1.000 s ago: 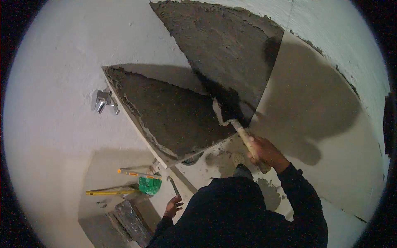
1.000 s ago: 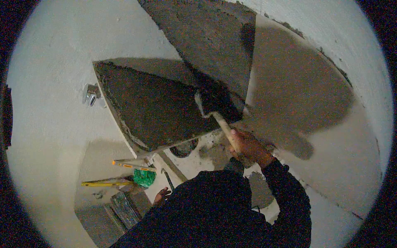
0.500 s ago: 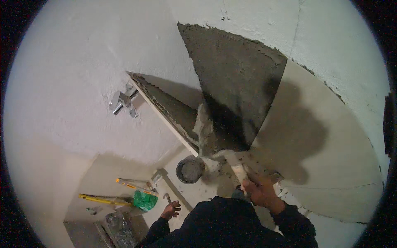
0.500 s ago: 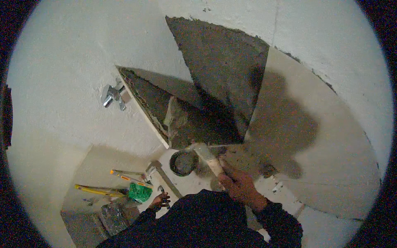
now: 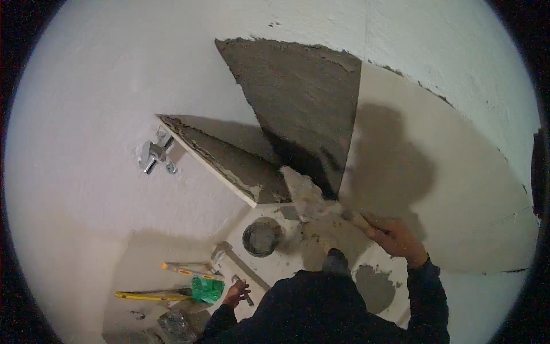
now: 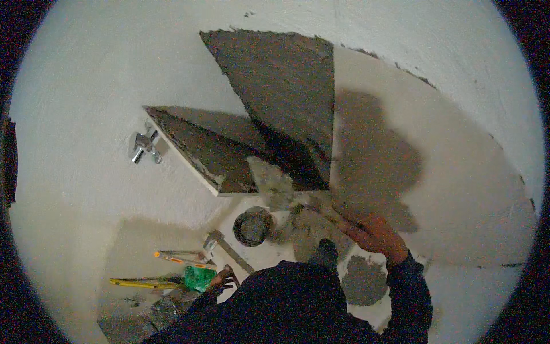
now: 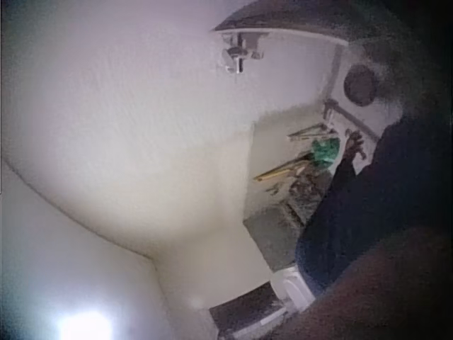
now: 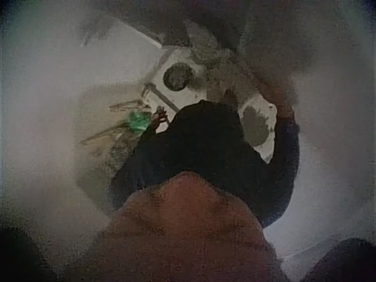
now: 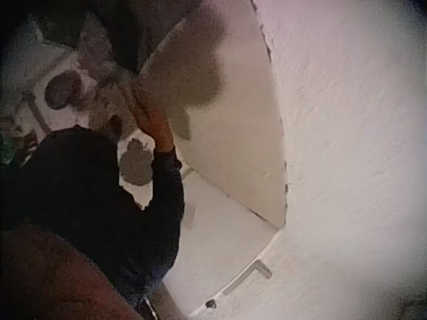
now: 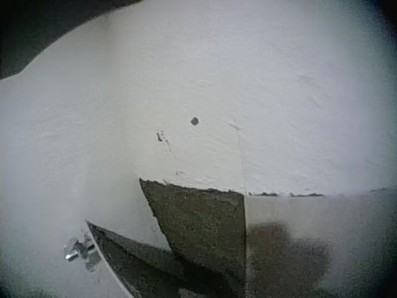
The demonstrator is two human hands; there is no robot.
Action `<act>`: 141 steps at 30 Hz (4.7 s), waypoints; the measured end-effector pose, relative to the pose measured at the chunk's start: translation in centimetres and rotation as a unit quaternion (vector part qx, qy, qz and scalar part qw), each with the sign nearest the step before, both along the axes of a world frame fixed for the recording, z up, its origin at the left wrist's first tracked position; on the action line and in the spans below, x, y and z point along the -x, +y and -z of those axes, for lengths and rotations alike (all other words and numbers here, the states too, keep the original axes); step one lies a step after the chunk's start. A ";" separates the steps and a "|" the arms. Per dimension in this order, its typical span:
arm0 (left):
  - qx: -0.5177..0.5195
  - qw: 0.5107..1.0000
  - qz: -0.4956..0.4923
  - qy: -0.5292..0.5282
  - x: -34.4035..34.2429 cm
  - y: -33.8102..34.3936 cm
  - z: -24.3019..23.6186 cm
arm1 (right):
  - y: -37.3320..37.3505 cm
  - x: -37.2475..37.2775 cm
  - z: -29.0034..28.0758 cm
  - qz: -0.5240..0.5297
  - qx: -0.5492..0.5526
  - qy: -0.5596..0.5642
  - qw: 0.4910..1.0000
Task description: The person removes a tile from the bathroom wall, fills a bucket with mortar, and applies mortar onto the wall using a trowel.
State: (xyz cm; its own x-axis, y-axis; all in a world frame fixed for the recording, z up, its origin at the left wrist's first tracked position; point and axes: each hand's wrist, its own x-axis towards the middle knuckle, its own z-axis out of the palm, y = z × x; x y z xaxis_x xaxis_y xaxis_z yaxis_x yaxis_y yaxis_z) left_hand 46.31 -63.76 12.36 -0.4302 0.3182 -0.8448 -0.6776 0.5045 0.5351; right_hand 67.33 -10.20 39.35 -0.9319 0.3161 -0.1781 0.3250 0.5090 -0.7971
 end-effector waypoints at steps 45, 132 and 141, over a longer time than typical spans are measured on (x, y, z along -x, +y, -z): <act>0.098 0.985 -0.141 0.027 -8.6 4.9 -6.2 | 13.9 32.1 12.2 -0.184 0.553 -0.200 0.788; 0.188 0.957 -0.200 0.092 -16.7 2.9 -4.5 | 9.9 45.7 4.5 -0.371 0.357 0.021 0.857; 0.101 0.961 -0.199 0.165 -18.0 0.9 -2.2 | 7.8 57.2 4.1 -0.414 0.134 0.078 0.897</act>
